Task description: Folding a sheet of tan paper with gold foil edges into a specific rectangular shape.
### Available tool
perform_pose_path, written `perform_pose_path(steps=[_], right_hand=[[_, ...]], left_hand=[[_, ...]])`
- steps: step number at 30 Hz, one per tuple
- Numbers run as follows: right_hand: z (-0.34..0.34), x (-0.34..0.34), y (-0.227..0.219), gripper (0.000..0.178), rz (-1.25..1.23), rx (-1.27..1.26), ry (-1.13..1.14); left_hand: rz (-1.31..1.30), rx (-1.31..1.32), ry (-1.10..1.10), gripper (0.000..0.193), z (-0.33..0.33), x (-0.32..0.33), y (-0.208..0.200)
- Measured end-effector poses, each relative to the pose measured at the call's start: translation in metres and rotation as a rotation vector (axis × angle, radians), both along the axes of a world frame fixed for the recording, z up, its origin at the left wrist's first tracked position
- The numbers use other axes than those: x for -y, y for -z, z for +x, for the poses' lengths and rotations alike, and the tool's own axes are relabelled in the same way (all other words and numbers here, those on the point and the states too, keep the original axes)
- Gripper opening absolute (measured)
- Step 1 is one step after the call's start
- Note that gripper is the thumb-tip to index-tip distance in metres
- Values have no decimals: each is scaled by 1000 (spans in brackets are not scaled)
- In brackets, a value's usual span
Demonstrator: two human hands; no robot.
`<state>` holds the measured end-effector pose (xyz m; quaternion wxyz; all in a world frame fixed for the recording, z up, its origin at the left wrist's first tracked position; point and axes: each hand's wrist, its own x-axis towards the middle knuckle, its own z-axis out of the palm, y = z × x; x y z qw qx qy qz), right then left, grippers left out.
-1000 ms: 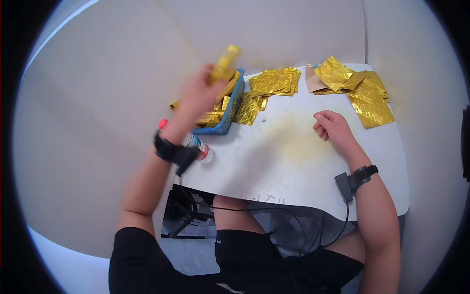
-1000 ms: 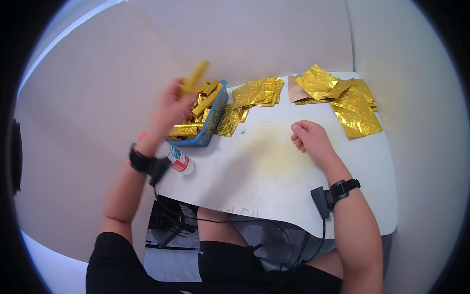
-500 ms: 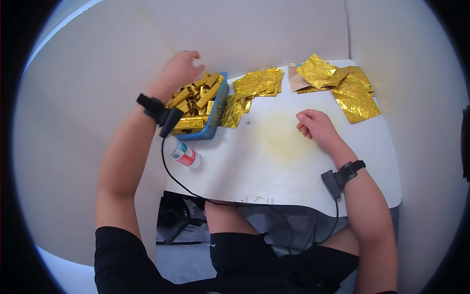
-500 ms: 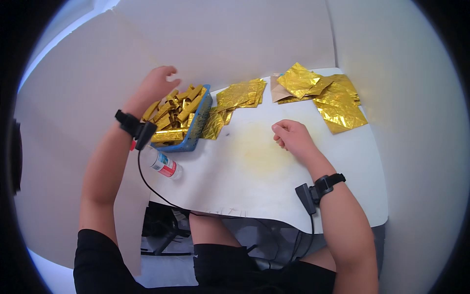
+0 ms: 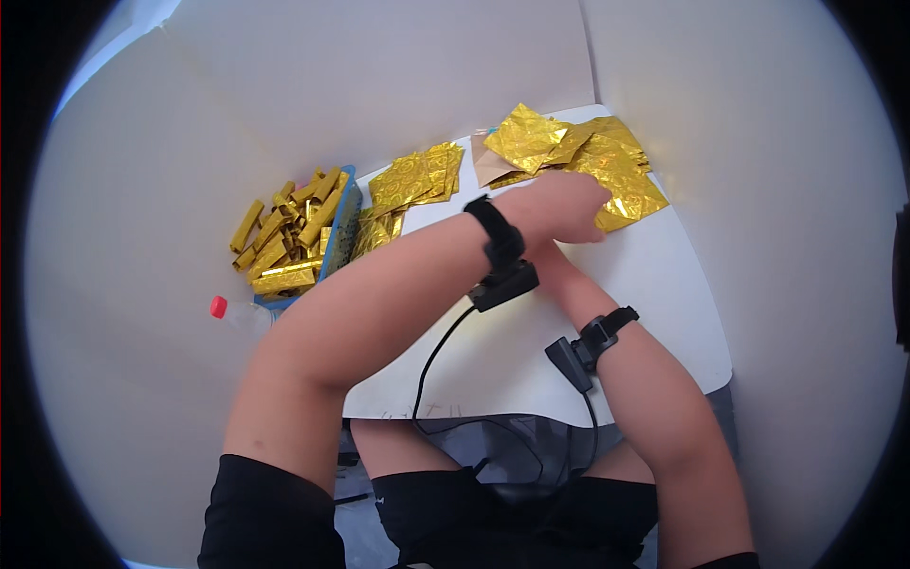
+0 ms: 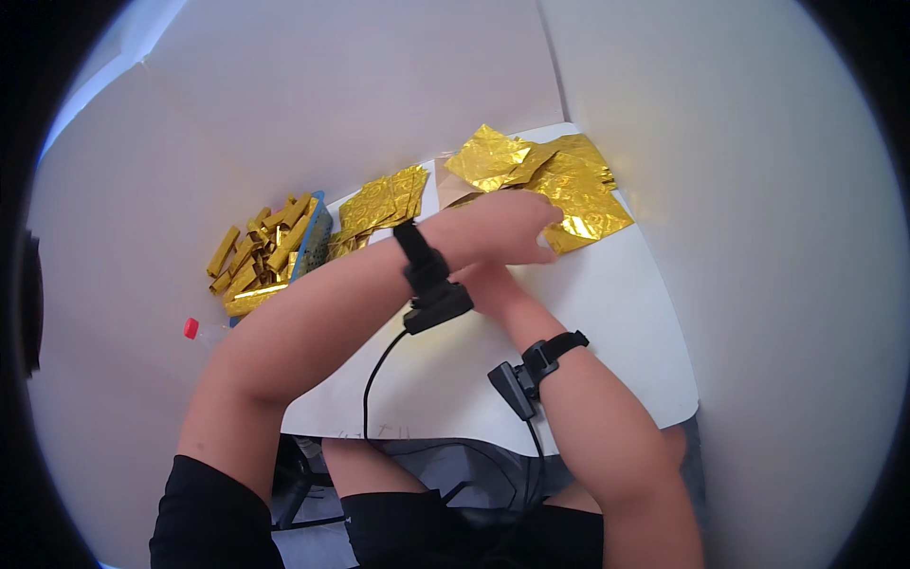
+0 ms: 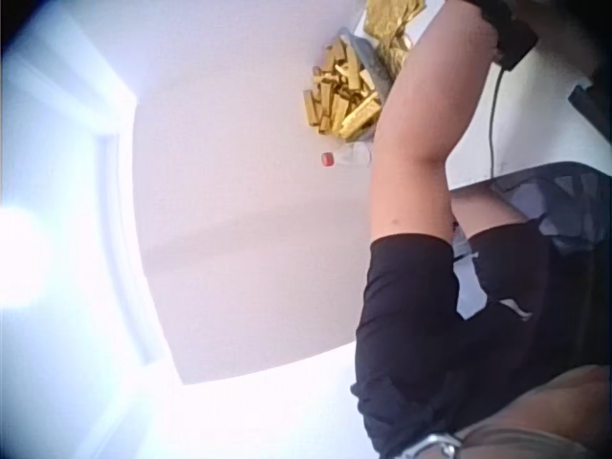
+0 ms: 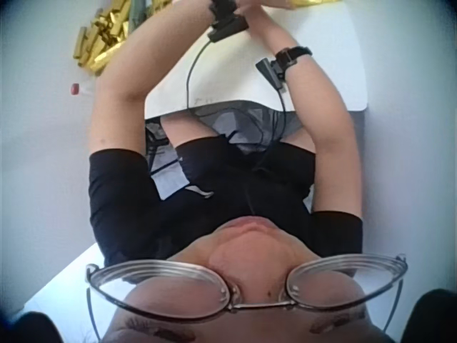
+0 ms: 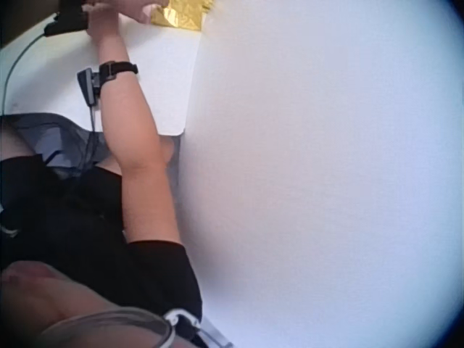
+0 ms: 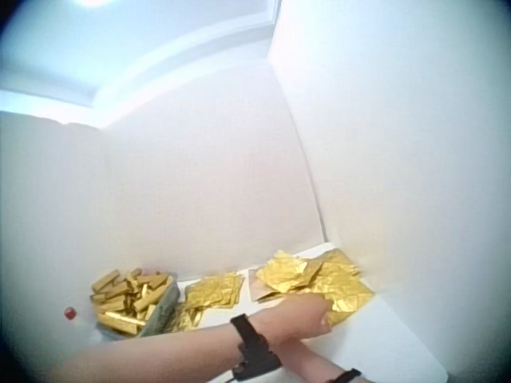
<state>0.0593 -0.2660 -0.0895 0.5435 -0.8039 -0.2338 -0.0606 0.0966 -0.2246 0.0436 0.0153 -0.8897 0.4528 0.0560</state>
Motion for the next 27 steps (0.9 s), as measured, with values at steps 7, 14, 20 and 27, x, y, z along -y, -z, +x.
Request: perform_pose_path(steps=[7, 14, 20, 27], right_hand=[[32, -19, 77, 63, 88, -25, -132], [8, -22, 35, 56, 310, 44, -141], [-7, -23, -21, 24, 260, -302, -35], [1, -4, -16, 40, 655, -557, 163]], left_hand=[[119, -30, 57, 35, 6, 35, 30], [86, 158, 88, 19, -1, 23, 8], [-901, -203, -322, 22, -1, -45, -49], [-1345, -559, -791, 20, -33, -151, 0]])
